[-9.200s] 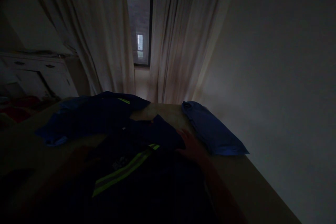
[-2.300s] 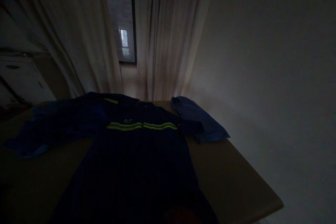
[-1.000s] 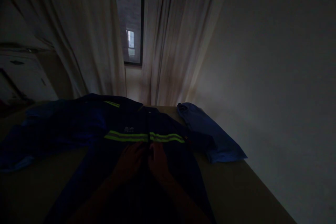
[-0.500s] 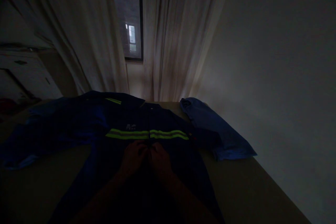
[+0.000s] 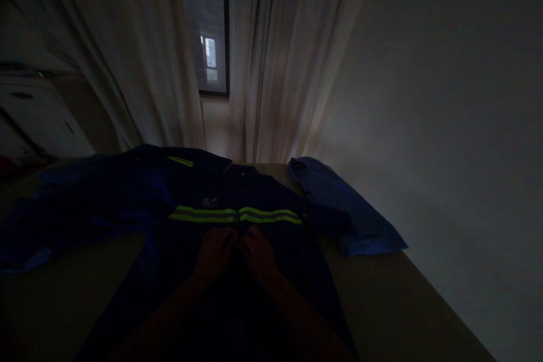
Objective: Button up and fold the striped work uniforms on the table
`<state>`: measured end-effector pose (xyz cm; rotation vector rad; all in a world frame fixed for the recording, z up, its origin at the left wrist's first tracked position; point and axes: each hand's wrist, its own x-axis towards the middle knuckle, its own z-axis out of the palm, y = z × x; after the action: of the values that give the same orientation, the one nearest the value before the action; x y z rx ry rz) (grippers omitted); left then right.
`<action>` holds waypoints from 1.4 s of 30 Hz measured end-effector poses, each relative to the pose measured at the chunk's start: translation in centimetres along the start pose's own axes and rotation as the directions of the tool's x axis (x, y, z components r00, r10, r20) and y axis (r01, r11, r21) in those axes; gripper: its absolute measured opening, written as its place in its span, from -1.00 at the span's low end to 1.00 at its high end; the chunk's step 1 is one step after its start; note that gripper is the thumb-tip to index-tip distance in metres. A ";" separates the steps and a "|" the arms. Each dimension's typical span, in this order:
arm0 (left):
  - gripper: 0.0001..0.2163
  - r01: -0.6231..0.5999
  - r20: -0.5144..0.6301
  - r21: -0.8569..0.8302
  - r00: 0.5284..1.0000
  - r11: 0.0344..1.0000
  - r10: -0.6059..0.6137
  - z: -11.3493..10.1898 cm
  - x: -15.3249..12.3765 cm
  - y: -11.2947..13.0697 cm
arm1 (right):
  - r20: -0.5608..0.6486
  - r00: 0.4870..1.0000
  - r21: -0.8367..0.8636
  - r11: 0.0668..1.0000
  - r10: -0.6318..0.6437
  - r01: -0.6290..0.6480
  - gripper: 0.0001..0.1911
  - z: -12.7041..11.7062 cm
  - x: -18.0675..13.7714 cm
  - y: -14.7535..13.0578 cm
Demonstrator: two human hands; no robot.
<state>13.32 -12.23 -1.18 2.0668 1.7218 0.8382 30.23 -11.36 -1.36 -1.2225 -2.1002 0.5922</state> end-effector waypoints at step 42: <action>-0.70 -0.227 0.106 0.084 0.970 0.970 0.218 0.1 0.2 -1.2 | -0.018 0.989 -0.068 0.986 0.148 -0.149 -0.73 -1.2 -5.1 -3.1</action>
<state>12.46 -11.81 -1.92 2.3572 1.5268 0.7176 31.13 -17.25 -0.02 -1.4280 -2.0466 0.5796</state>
